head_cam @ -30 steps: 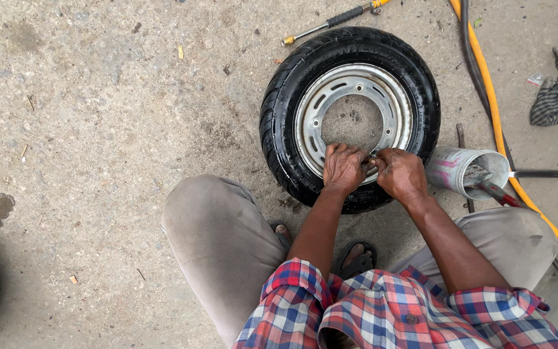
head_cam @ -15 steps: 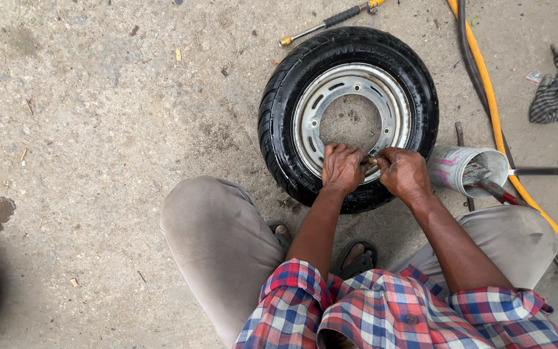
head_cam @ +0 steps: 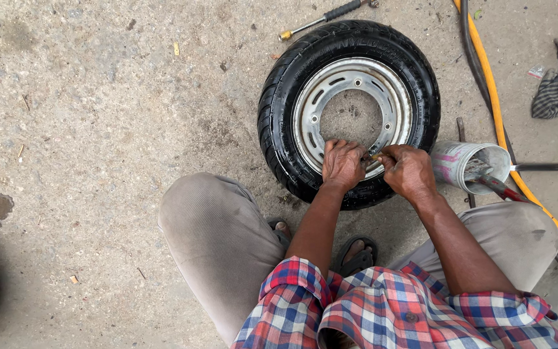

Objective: The person washes a tire and rim with water, then applies a sealant to the rim using a brush. They use a screwdriver to work on the valve stem and finally inflate the tire using an air hose.

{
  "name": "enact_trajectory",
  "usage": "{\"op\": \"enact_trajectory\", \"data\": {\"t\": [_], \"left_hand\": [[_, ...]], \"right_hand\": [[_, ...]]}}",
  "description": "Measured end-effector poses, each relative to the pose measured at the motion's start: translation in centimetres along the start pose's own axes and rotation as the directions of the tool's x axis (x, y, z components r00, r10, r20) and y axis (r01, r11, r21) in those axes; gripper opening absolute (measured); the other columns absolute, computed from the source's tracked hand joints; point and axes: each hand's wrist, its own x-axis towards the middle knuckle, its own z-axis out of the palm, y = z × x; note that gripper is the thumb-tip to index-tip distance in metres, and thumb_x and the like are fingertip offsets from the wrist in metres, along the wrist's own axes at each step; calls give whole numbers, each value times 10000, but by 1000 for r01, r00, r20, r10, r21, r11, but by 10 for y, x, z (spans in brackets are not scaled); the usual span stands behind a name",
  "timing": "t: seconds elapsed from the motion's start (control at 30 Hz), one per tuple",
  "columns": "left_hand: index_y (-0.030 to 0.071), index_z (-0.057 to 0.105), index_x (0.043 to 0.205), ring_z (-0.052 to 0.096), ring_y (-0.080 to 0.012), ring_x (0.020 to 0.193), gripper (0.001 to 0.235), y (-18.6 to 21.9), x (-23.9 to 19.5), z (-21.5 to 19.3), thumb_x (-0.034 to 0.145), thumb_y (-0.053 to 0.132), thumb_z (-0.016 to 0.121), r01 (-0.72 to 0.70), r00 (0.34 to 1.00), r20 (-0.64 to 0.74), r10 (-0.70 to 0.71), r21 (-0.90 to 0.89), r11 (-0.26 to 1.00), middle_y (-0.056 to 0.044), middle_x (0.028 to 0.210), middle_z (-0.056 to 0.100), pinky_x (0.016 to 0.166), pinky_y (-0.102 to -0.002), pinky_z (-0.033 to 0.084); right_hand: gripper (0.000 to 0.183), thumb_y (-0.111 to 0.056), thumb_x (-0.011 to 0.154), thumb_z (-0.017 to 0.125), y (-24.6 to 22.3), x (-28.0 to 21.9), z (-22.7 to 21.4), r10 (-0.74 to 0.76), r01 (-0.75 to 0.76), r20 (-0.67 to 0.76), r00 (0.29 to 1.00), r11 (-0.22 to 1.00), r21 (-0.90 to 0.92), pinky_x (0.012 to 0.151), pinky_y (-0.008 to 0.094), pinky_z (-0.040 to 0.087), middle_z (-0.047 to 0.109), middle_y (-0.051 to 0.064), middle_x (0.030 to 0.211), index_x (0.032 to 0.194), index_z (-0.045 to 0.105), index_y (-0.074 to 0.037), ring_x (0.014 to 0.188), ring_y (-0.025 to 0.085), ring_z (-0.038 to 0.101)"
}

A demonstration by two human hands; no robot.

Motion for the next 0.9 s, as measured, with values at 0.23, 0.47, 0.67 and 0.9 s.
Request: {"op": "enact_trajectory", "data": {"t": [0.23,0.47,0.67,0.9], "left_hand": [[187,775,980,633,-184,1097,192,1,0,-6,793,213,809,11,1000,15,-11,-18,1000,-1,1080,749,1129,-378,325],[188,767,992,625,-195,1132,209,2,-1,-2,785,212,790,1,1000,28,-1,13,1000,-9,1124,749,1160,-398,298],[179,767,954,618,-212,1155,163,0,2,4,797,215,790,-22,1000,-7,23,30,999,-14,1158,744,1149,-406,301],[179,769,923,630,-232,1130,145,4,1,3,785,215,790,-45,997,-57,49,62,997,-23,1098,754,1112,-395,328]], "right_hand": [[210,-107,940,731,32,12,-8,463,-458,31,886,862,219,688,363,617,759,153,1009,1135,735,-31,833,239,737],[191,-39,925,685,85,36,29,538,-491,-161,827,832,258,666,336,622,735,150,978,1111,707,-7,797,208,704],[137,-75,964,708,80,31,29,480,-480,-133,867,877,34,654,401,612,690,198,1083,1081,751,-20,796,293,711],[425,-276,890,836,101,-2,-99,477,-489,-197,857,872,-13,983,450,552,728,215,1212,1250,745,-68,1088,354,711]]}}
